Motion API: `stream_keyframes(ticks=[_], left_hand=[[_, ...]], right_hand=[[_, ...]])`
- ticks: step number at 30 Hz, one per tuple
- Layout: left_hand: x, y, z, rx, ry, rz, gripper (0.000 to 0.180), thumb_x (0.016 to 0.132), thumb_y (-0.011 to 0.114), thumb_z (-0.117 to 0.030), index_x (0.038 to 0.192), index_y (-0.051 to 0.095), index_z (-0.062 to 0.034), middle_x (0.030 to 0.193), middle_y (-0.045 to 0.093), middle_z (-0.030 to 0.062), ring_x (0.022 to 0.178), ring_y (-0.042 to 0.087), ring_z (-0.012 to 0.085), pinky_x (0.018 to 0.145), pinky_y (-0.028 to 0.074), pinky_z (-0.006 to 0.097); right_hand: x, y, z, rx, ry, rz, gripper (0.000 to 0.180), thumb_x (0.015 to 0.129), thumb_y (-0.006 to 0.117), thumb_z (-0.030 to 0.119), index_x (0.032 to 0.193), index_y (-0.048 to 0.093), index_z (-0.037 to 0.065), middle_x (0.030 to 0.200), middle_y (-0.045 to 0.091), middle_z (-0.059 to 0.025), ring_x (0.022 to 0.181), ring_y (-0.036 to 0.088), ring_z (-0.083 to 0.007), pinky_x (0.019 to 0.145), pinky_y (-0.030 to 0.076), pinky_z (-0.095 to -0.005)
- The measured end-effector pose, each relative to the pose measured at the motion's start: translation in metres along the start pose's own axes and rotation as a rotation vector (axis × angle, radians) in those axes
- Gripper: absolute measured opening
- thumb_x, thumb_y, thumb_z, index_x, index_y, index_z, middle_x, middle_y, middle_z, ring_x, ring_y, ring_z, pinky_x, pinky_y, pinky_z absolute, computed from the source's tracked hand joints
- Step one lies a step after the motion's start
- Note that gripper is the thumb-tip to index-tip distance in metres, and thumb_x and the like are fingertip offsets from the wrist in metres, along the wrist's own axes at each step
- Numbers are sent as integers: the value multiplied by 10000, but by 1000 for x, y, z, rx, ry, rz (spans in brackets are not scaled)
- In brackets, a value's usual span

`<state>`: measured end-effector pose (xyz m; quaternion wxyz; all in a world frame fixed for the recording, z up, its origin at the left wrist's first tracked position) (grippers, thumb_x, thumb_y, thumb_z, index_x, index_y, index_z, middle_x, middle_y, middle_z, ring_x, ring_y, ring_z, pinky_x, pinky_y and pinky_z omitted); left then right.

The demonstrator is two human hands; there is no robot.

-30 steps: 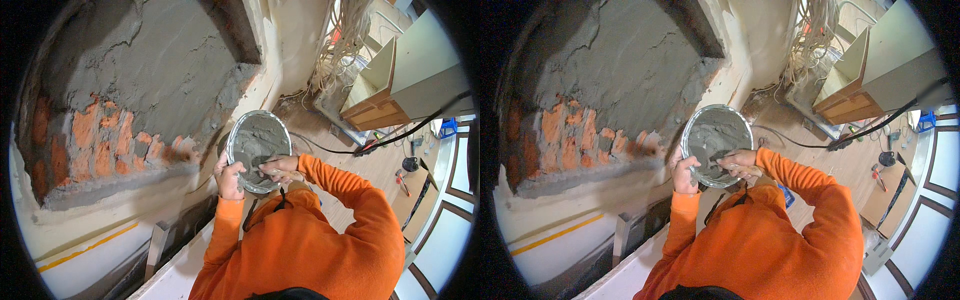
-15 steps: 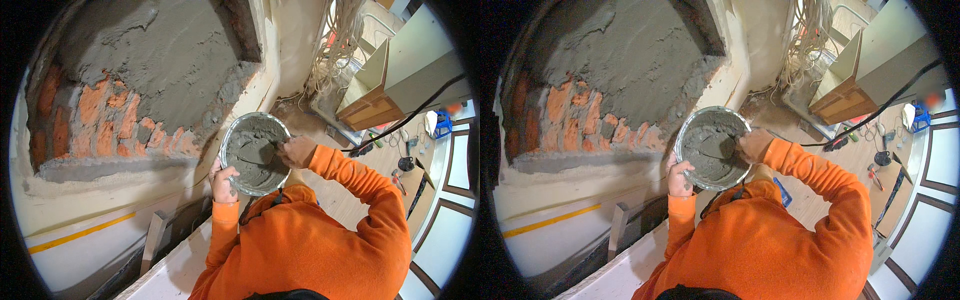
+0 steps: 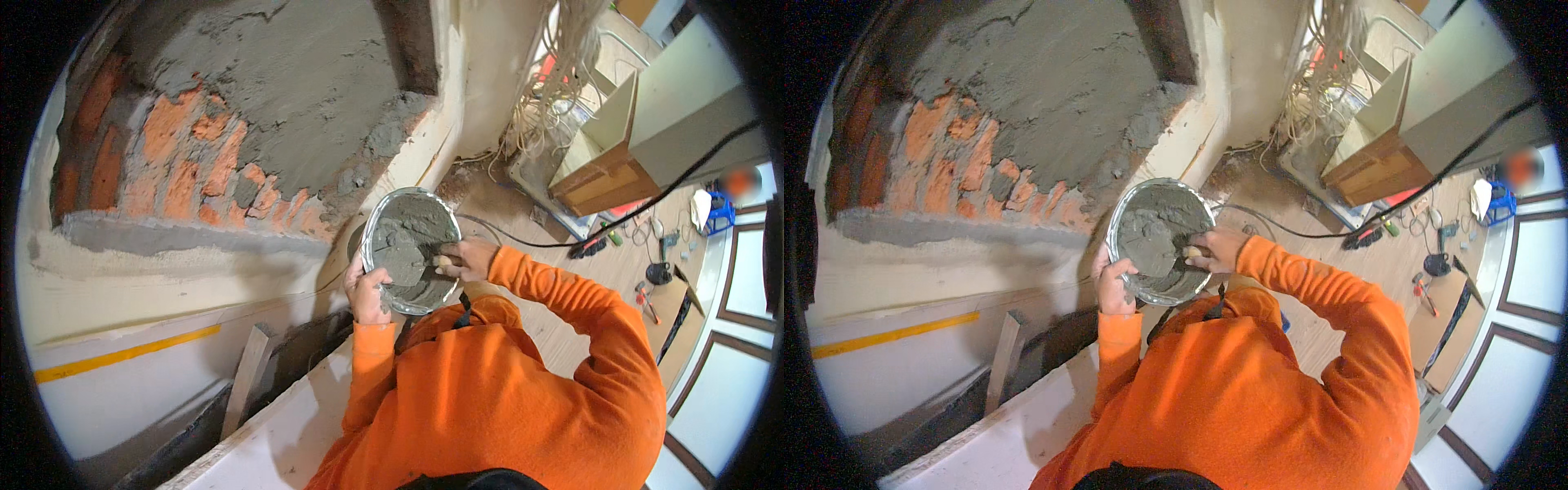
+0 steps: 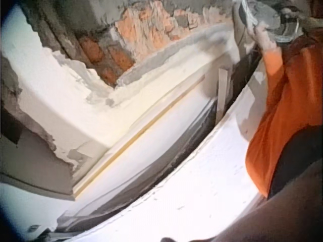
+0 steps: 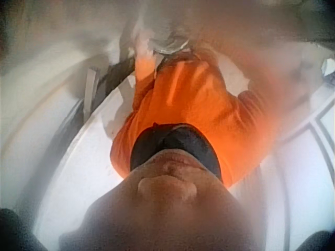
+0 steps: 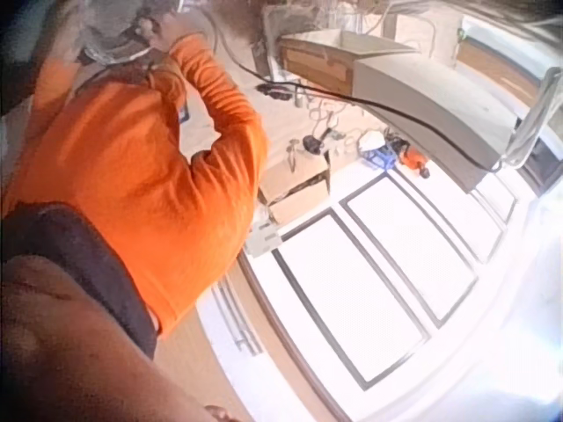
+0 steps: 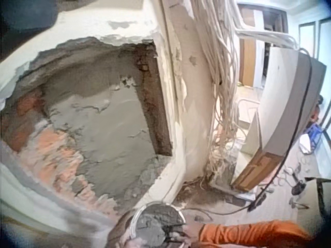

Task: The person applies wet cement to a damaged section of a wall using a trowel and a bucket. They repeatedly scoop cement from the bucket and spread it over the exposed brick area, smoothing the surface.

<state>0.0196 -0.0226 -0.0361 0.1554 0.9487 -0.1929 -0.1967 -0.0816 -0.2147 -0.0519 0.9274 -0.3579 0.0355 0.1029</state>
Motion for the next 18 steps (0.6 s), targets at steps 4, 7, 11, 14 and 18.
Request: stream_keyframes(ticks=[4, 7, 11, 14, 18], left_hand=[[-11, -7, -6, -107, 17, -119, 638, 606, 467, 66, 1238, 543, 23, 1131, 613, 99, 966, 605, 197, 802, 500, 281], [-19, -6, -1, -186, 47, -205, 603, 618, 470, 48, 1213, 567, 34, 1059, 599, 54, 831, 555, 123, 699, 452, 223], [-31, 19, 4, -120, 64, -314, 632, 601, 493, 12, 1231, 545, 31, 1099, 587, 66, 955, 566, 187, 817, 462, 270], [-30, 9, 37, -95, 271, -258, 668, 583, 499, 1, 1250, 534, 16, 1133, 601, 97, 1022, 586, 237, 885, 475, 319], [-54, 52, 31, -386, 351, -423, 674, 571, 506, -2, 1244, 532, 24, 1169, 604, 148, 1040, 605, 288, 878, 510, 356]], right_hand=[[-6, -17, -12, 2, -45, -41, 377, 872, 585, 374, 1064, 625, 52, 779, 640, -209, 755, 621, -400, 689, 491, -475], [8, -31, -31, -133, -95, 26, 388, 878, 571, 383, 1064, 625, 46, 806, 643, -209, 768, 623, -399, 691, 494, -469], [25, -70, -39, -182, -215, 32, 439, 881, 584, 358, 1142, 596, 6, 800, 629, -244, 749, 623, -412, 696, 506, -464], [50, -94, -53, -140, -261, 219, 338, 873, 602, 334, 1131, 615, 115, 854, 674, -197, 774, 661, -350, 728, 532, -437], [66, -120, -40, -366, -383, 290, 368, 893, 556, 389, 1031, 609, 52, 808, 646, -211, 812, 627, -404, 737, 500, -479]])
Point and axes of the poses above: each hand's wrist, its own x-axis towards the middle knuckle, its own y-axis out of the palm, z = x × y, the point moved 5 cm from there along x, towards the middle knuckle
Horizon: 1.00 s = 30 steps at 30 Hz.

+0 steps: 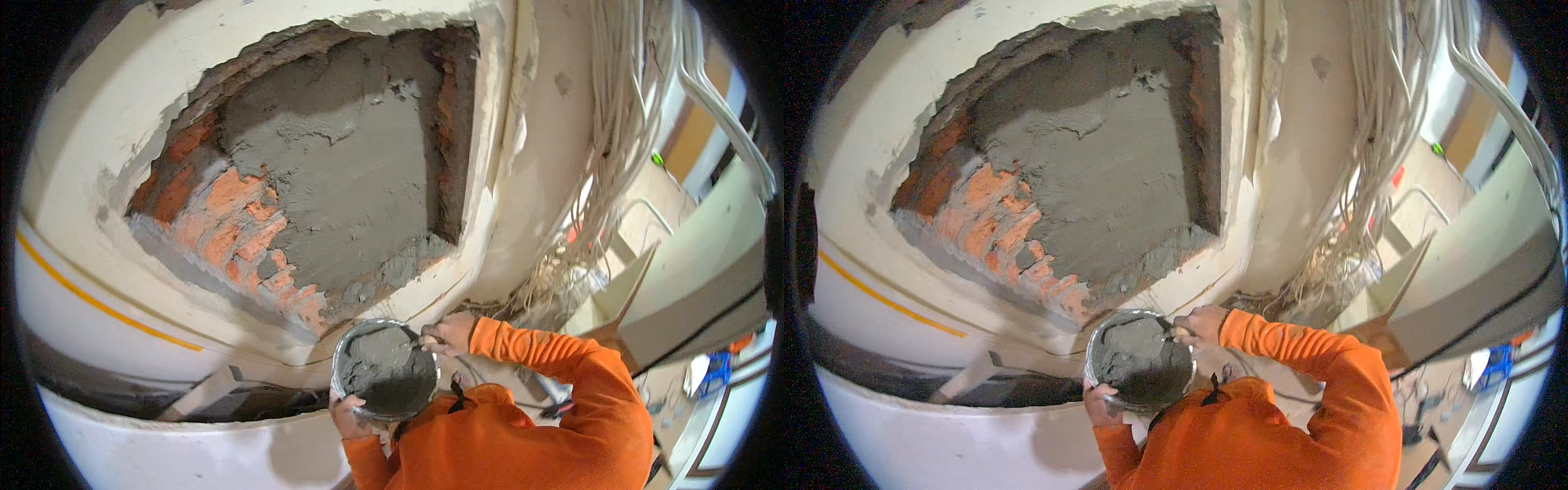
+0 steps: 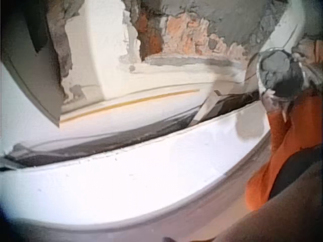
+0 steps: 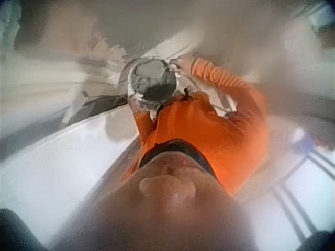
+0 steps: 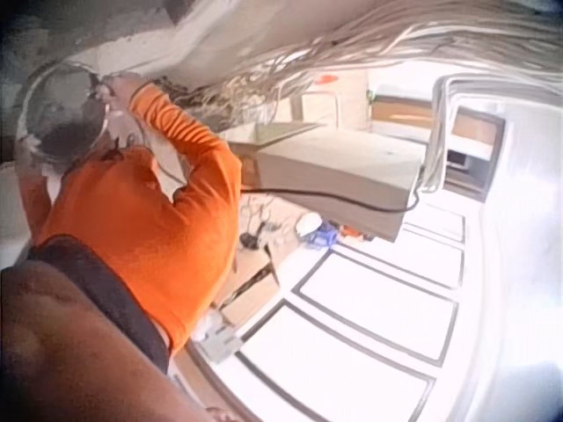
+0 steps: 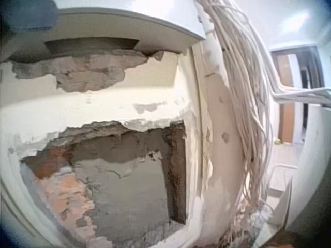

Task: The person applies wet cement to a damaged section of a wall using a trowel and a bucket. They repeatedly scoop cement from the bucket and spread it over the exposed brick area, smoothing the surface.

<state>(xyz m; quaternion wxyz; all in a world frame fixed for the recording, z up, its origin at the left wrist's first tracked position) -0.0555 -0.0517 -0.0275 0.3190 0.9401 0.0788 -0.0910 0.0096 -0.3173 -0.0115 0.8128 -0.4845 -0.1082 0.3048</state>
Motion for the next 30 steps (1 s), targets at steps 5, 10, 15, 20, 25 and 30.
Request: stream_keyframes(ticks=[5, 10, 15, 20, 25, 30], left_hand=[[-23, -11, 36, -58, 111, -187, 690, 541, 477, 40, 1228, 536, 37, 1178, 601, 161, 1041, 607, 310, 842, 532, 340], [-52, -17, 51, -106, 82, -371, 702, 559, 473, 70, 1260, 499, 31, 1135, 607, 174, 990, 619, 315, 835, 539, 397], [-79, -5, 61, -41, 56, -406, 668, 579, 461, 57, 1243, 525, 38, 1114, 615, 179, 981, 624, 303, 806, 545, 384], [-79, -17, 81, 91, -37, -440, 640, 600, 465, 46, 1236, 538, 45, 1044, 634, 162, 886, 634, 257, 715, 544, 351], [-48, 9, 100, -67, 44, -331, 660, 589, 462, 84, 1235, 552, -15, 810, 601, 47, 600, 531, 155, 555, 465, 278], [-1, 13, 123, 100, 27, -271, 613, 608, 503, 26, 1217, 554, -12, 900, 627, 83, 729, 616, 228, 652, 518, 315]], right_hand=[[-21, -60, 39, 166, -403, 182, 358, 926, 566, 352, 1011, 583, 5, 780, 608, -226, 763, 586, -411, 680, 475, -448], [-33, -137, 97, 406, -739, 503, 232, 939, 584, 203, 974, 569, -25, 711, 559, -197, 674, 569, -347, 628, 436, -423], [-15, -213, 36, 490, -354, 543, 245, 944, 590, 234, 1046, 618, 13, 761, 602, -63, 684, 593, -147, 572, 486, -323], [-57, -343, -70, 865, 208, -366, 328, 943, 543, 374, 1026, 594, 60, 595, 496, -11, 389, 459, -105, 339, 393, -240], [-67, -346, -46, 827, 269, -403, 311, 955, 526, 359, 895, 532, 54, 596, 482, -22, 383, 453, -111, 333, 387, -241], [-65, -304, -30, 498, 286, -127, 338, 942, 543, 366, 971, 592, 33, 609, 503, -42, 436, 495, -116, 386, 413, -268]])
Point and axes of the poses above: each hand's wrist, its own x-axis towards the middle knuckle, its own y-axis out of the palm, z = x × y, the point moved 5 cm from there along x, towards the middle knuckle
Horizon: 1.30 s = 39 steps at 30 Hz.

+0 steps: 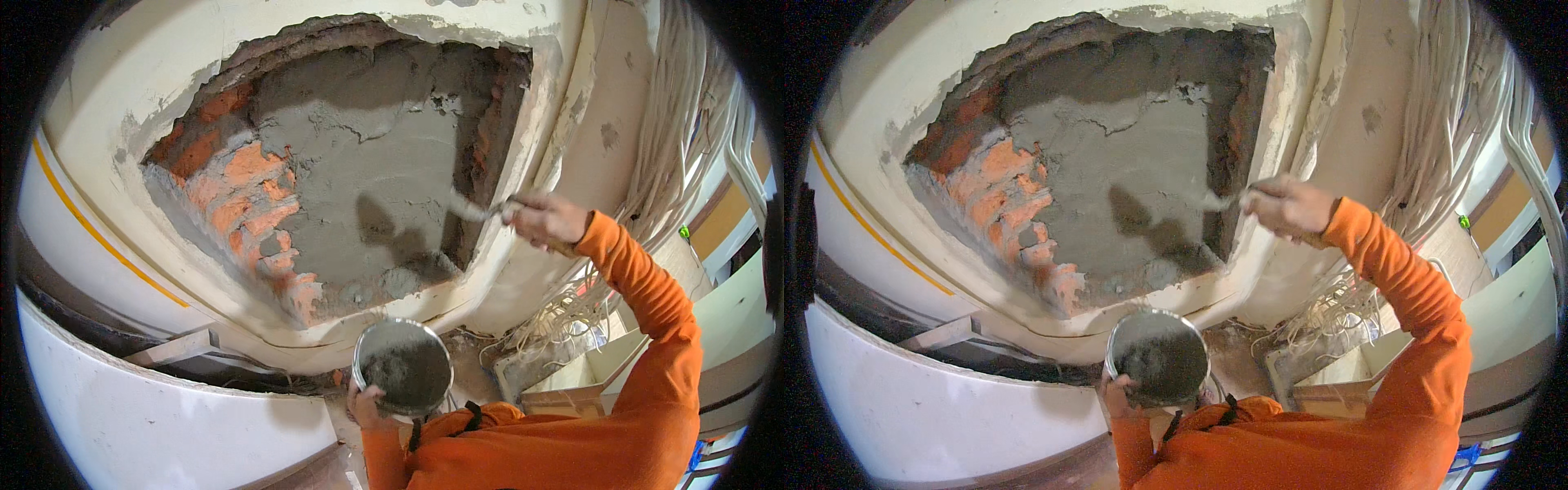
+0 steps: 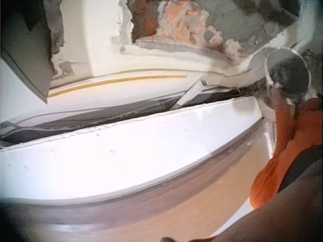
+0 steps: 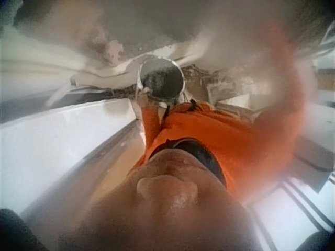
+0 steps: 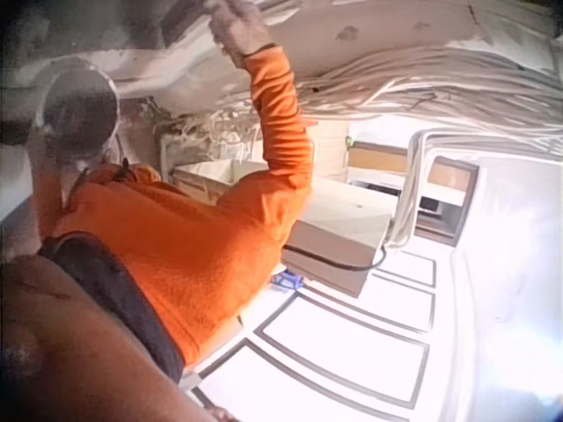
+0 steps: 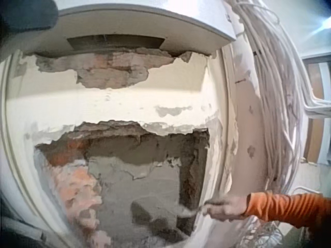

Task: The person applies wet cement to a damaged section of a wall using a trowel and a bucket. They repeatedly scoop cement from the bucket and spread it over the exposed brick area, smoothing the surface.

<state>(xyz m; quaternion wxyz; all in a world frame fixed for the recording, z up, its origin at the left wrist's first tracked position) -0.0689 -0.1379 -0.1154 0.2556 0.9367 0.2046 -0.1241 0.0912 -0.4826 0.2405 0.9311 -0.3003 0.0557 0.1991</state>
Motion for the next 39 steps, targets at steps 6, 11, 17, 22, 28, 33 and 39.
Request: stream_keyframes(ticks=[6, 11, 17, 22, 28, 33, 39], left_hand=[[7, 76, -28, -238, -10, 33, 615, 557, 530, 51, 1168, 591, 15, 1022, 622, 73, 893, 592, 203, 807, 478, 296], [-1, 93, -71, -71, 110, 80, 605, 565, 535, 29, 1166, 598, 13, 1114, 615, 82, 1022, 572, 233, 911, 439, 313], [7, 63, -83, 403, 299, 138, 564, 574, 516, 22, 1132, 602, 39, 1121, 625, 128, 1009, 595, 272, 914, 450, 341], [5, 38, -95, 12, 6, 135, 557, 538, 531, 27, 1089, 612, 18, 1038, 633, 117, 939, 618, 270, 803, 506, 337], [9, -13, -111, -6, 52, 77, 534, 557, 483, 70, 1079, 596, 43, 1017, 634, 138, 905, 621, 291, 774, 518, 347], [35, -58, -119, -55, -40, -1, 561, 572, 463, 97, 1114, 589, 32, 1015, 648, 151, 861, 634, 298, 685, 535, 340], [56, -75, -138, -11, -57, 33, 682, 540, 438, 86, 1218, 510, 45, 1118, 605, 194, 1018, 608, 362, 847, 542, 423]], right_hand=[[-8, 101, -80, -245, -249, 221, 381, 887, 601, 353, 1028, 615, -1, 772, 645, -198, 708, 640, -315, 674, 509, -418], [-17, 143, -100, -266, -255, -22, 427, 911, 574, 346, 1106, 572, -34, 845, 640, -269, 822, 626, -437, 753, 499, -472], [40, 85, -74, -46, -361, -1020, 323, 953, 526, 293, 1074, 480, -3, 782, 607, -285, 765, 583, -487, 655, 450, -523], [114, 49, -40, 132, -446, -1292, 298, 954, 523, 279, 1062, 480, 4, 779, 612, -277, 746, 583, -489, 635, 444, -527], [153, 24, -32, 179, -441, -1432, 335, 954, 525, 288, 1070, 492, -25, 786, 616, -287, 746, 594, -480, 645, 453, -521], [171, 13, -43, 175, -343, -1448, 408, 963, 510, 306, 1107, 499, -75, 821, 627, -285, 762, 611, -467, 652, 463, -487], [187, 20, -29, 246, -375, -1425, 450, 959, 504, 313, 1124, 515, -105, 825, 605, -315, 799, 605, -481, 670, 463, -485]])
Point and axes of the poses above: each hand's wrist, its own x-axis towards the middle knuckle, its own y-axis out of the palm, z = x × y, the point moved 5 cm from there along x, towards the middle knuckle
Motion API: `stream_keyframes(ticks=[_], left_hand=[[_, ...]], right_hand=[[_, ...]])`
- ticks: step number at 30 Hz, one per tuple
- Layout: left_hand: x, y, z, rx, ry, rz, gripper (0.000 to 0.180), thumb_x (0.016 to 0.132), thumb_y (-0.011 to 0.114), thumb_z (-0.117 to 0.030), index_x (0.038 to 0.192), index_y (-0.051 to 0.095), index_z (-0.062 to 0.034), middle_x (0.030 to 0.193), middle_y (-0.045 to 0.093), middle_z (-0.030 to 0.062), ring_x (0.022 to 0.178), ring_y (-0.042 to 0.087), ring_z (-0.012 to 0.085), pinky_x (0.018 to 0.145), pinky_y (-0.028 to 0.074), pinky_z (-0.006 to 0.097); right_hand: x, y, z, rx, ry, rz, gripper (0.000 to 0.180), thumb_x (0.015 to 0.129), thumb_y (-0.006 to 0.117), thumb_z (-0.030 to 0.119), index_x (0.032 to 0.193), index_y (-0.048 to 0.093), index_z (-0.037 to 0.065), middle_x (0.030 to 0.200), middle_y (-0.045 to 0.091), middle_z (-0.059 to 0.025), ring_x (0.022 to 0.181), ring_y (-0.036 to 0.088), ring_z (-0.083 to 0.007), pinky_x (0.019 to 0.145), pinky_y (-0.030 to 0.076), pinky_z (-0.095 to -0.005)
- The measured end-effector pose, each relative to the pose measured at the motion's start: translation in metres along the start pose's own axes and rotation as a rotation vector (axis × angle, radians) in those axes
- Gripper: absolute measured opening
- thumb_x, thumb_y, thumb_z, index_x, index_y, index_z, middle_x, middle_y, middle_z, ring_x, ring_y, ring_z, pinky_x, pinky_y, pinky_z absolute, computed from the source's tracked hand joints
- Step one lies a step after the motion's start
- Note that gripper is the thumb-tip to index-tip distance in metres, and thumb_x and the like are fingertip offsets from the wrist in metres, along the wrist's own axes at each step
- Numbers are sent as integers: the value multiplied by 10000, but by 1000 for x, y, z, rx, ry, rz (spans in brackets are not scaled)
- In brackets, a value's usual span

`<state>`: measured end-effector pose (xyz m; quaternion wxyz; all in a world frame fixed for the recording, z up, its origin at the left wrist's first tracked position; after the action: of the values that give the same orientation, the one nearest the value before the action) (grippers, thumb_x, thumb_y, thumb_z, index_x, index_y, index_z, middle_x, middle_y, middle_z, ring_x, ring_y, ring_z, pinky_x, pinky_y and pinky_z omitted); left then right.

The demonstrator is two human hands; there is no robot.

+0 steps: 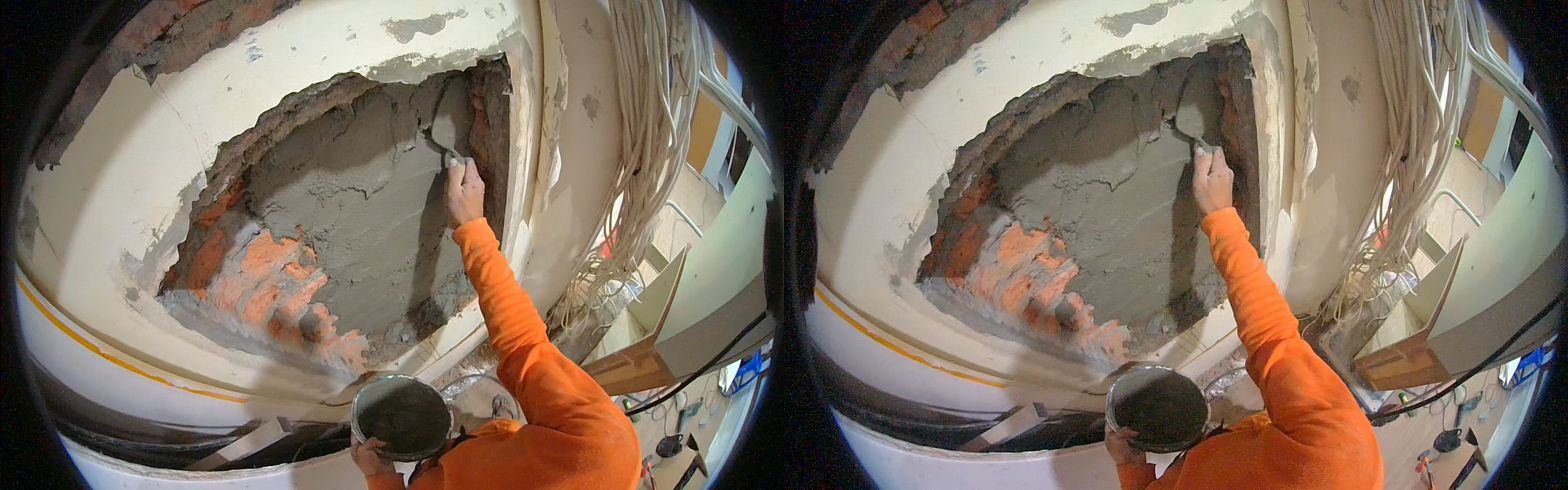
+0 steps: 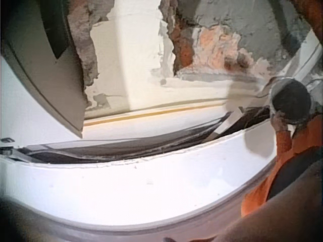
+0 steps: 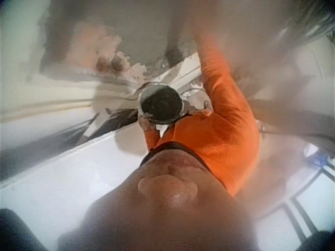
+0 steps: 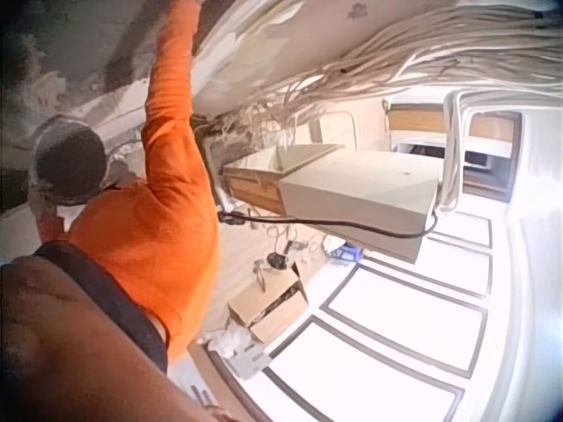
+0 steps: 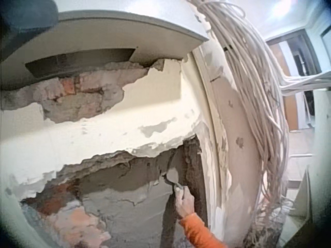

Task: The person applies wet cement to a damaged section of a wall using a trowel and a bucket. They repeatedly scoop cement from the bucket and spread it over the exposed brick area, smoothing the surface.

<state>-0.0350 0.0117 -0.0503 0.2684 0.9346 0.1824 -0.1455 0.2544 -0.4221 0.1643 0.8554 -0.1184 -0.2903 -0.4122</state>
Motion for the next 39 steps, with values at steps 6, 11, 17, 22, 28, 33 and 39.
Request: stream_keyframes(ticks=[6, 11, 17, 22, 28, 33, 39], left_hand=[[6, 6, -9, 18, 4, 36, 685, 548, 438, 68, 1231, 500, 59, 1136, 603, 199, 1026, 607, 363, 866, 536, 432], [1, 26, -6, -63, -21, 89, 654, 552, 450, 93, 1199, 536, 62, 1128, 616, 184, 998, 614, 348, 841, 529, 399], [-10, 31, 9, -86, -51, 79, 645, 561, 450, 110, 1196, 542, 44, 1101, 624, 169, 974, 611, 345, 817, 524, 399], [-10, 26, 20, -19, -70, 26, 606, 560, 452, 102, 1155, 551, 39, 1087, 624, 166, 960, 611, 346, 807, 528, 405], [-22, 42, 17, -19, -85, 4, 629, 545, 458, 92, 1167, 532, 27, 1105, 615, 170, 982, 612, 349, 816, 535, 416], [-27, 46, 14, 26, -61, 17, 681, 546, 456, 75, 1222, 499, 10, 1154, 597, 182, 1023, 606, 346, 877, 527, 434], [-18, 51, 12, -76, -21, 130, 701, 562, 453, 95, 1261, 475, 58, 1144, 591, 191, 1014, 601, 345, 837, 531, 409]], right_hand=[[-24, 21, 25, -46, 8, -72, 468, 941, 518, 328, 1119, 534, -104, 822, 600, -333, 794, 600, -494, 674, 461, -498], [-59, 30, 52, -81, -44, 28, 455, 934, 534, 328, 1109, 530, -93, 780, 598, -313, 721, 581, -495, 638, 445, -512], [-82, 19, 42, -38, 31, 161, 464, 939, 527, 339, 1103, 524, -95, 776, 596, -314, 703, 572, -495, 637, 450, -514], [-45, -8, -20, -57, 103, 36, 433, 948, 505, 345, 1083, 524, -67, 815, 605, -310, 747, 575, -493, 668, 447, -509], [-22, -9, -35, -17, 91, 55, 453, 956, 494, 342, 1171, 505, -56, 839, 608, -305, 799, 583, -492, 680, 435, -519], [-66, 22, -16, -47, 79, 17, 549, 937, 516, 372, 1173, 519, -124, 802, 608, -332, 746, 596, -494, 676, 460, -531], [-135, 51, 38, -140, 20, 291, 437, 928, 519, 340, 1103, 531, -60, 704, 608, -279, 668, 591, -469, 603, 461, -533]])
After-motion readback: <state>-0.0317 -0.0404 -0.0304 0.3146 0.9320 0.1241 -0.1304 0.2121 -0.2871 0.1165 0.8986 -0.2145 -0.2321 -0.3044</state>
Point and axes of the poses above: each hand's wrist, its own x-axis towards the middle knuckle, its own y-axis out of the palm, z = x × y, the point moved 5 cm from there along x, towards the middle knuckle
